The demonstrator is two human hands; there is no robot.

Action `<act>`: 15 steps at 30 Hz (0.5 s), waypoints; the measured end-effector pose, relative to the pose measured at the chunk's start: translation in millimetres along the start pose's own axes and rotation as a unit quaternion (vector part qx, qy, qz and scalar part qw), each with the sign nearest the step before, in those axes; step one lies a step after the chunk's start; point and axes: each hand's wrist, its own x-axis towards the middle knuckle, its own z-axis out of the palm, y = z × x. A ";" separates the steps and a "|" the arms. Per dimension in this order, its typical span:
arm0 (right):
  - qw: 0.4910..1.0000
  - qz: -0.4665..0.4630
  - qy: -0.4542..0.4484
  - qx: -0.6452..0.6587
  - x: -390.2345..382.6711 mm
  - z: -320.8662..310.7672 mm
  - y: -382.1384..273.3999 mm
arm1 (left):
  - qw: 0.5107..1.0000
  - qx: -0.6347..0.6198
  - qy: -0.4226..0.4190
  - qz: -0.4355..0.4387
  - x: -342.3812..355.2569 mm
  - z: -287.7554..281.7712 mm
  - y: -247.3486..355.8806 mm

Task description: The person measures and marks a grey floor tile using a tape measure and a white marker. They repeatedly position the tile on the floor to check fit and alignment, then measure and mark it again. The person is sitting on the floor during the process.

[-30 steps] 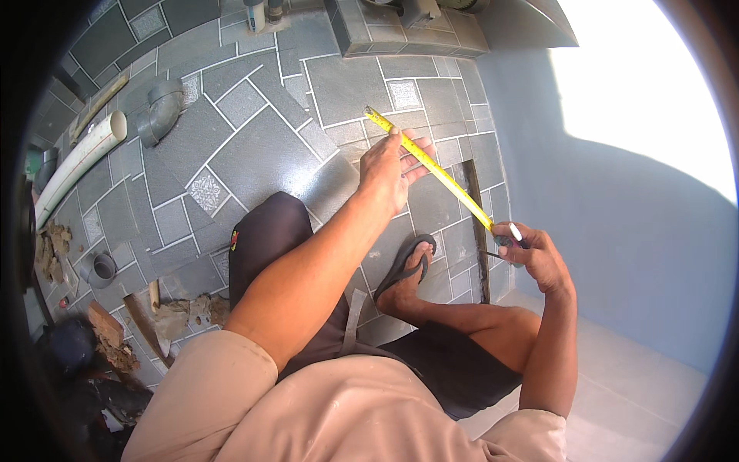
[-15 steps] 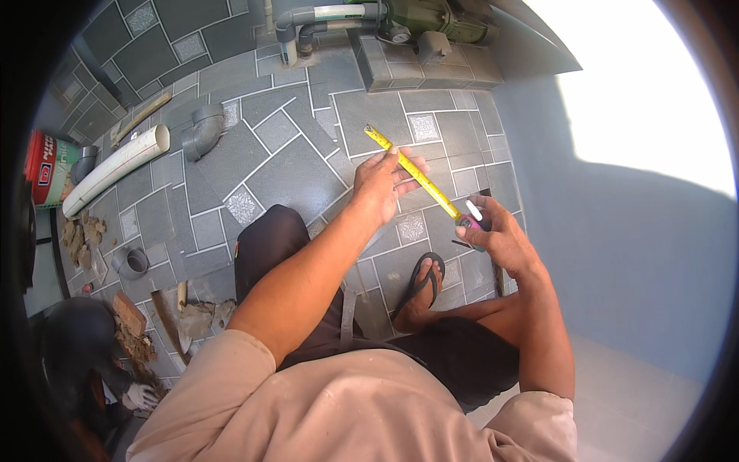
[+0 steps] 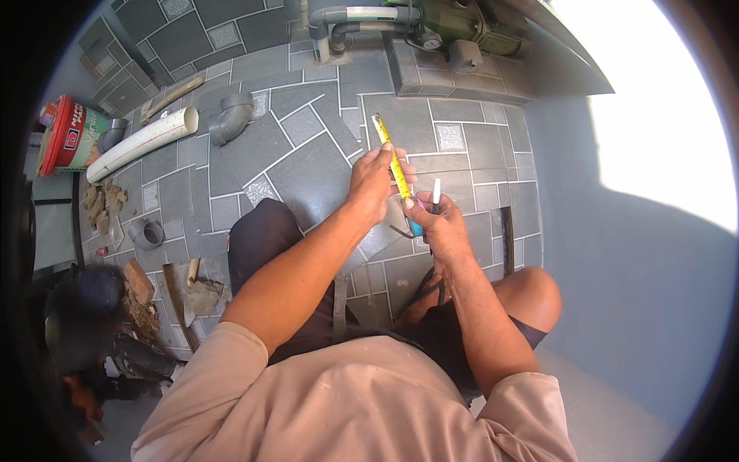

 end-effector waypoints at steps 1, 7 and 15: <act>1.000 0.007 -0.009 0.014 2.0 5.7 3.3 | 1.000 -0.004 0.025 0.003 -2.4 -3.9 -1.6; 0.996 0.025 -0.060 -0.056 22.9 23.7 4.6 | 0.990 -0.028 0.134 -0.037 -22.5 -52.7 -3.0; 0.929 -0.147 0.005 -0.340 155.4 -20.1 76.2 | 0.954 -0.016 0.297 0.036 -55.9 -182.3 31.8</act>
